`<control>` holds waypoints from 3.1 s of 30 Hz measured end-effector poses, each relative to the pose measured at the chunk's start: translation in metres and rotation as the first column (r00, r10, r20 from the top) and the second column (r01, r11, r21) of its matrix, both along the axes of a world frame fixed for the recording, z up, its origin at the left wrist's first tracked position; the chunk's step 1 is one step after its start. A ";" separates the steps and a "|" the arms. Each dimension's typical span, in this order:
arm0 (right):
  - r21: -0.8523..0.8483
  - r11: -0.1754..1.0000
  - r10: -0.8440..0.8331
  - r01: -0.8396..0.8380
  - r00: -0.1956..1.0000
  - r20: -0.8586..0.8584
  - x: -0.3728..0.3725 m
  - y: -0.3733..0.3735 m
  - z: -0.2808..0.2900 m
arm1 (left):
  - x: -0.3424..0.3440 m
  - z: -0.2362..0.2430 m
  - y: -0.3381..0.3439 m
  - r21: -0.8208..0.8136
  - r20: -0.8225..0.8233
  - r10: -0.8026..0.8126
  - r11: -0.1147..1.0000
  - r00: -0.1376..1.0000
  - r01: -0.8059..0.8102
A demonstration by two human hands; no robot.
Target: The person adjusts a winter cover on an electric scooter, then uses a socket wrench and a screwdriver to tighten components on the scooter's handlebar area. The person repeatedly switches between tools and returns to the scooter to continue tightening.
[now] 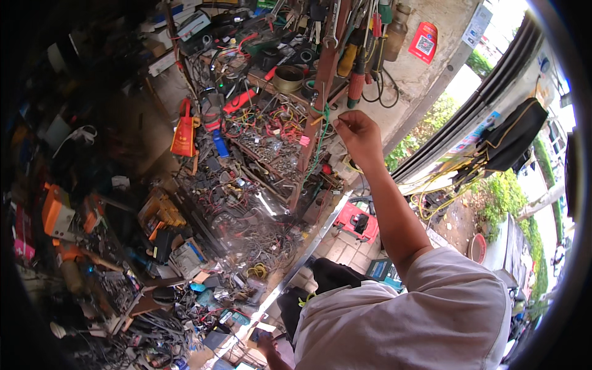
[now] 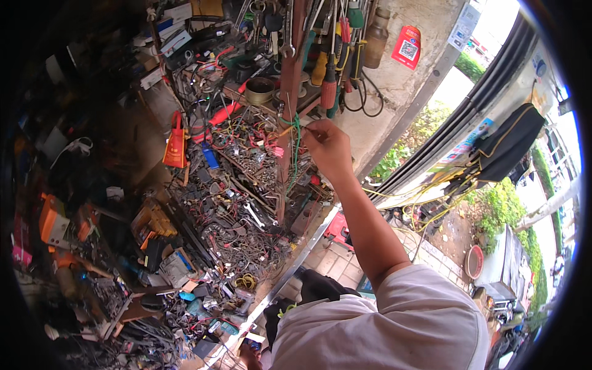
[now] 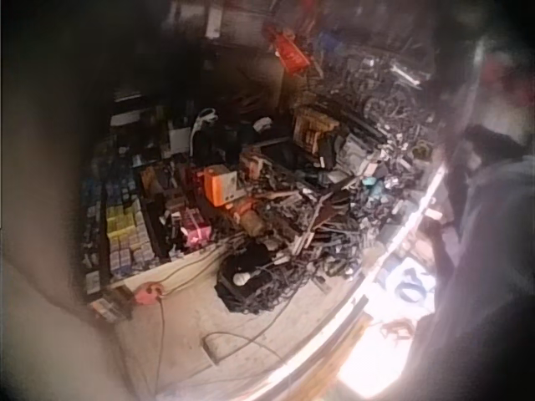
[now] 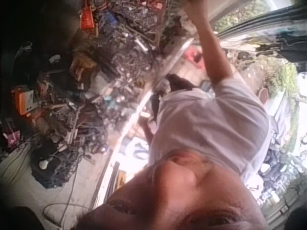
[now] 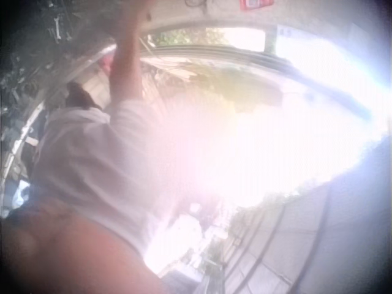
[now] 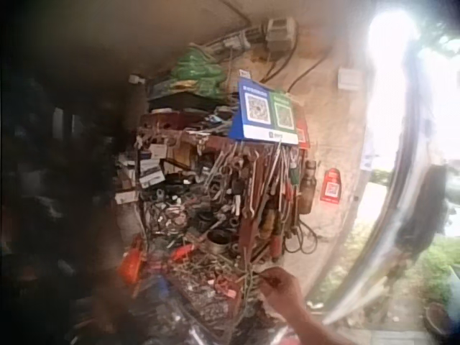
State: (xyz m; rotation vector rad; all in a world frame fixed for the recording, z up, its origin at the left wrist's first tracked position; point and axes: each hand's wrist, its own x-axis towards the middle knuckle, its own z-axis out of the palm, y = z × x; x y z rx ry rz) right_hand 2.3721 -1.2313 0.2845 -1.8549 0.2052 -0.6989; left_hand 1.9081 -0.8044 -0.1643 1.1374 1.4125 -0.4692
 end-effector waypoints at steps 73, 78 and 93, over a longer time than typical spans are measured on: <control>-0.039 0.986 0.164 -0.159 0.968 0.191 0.019 -0.044 0.081 | 0.317 0.441 -0.213 -0.263 0.941 0.234 0.960 0.243 0.094; -0.216 0.935 0.304 -0.281 0.949 0.080 -0.091 -0.023 0.036 | 0.302 0.437 -0.198 -0.394 0.892 0.377 0.919 0.249 0.020; 0.037 -0.330 0.925 -0.943 -0.331 -0.188 -0.214 0.059 -0.047 | 0.085 0.450 -0.243 -0.497 0.848 0.492 0.606 -0.198 -0.621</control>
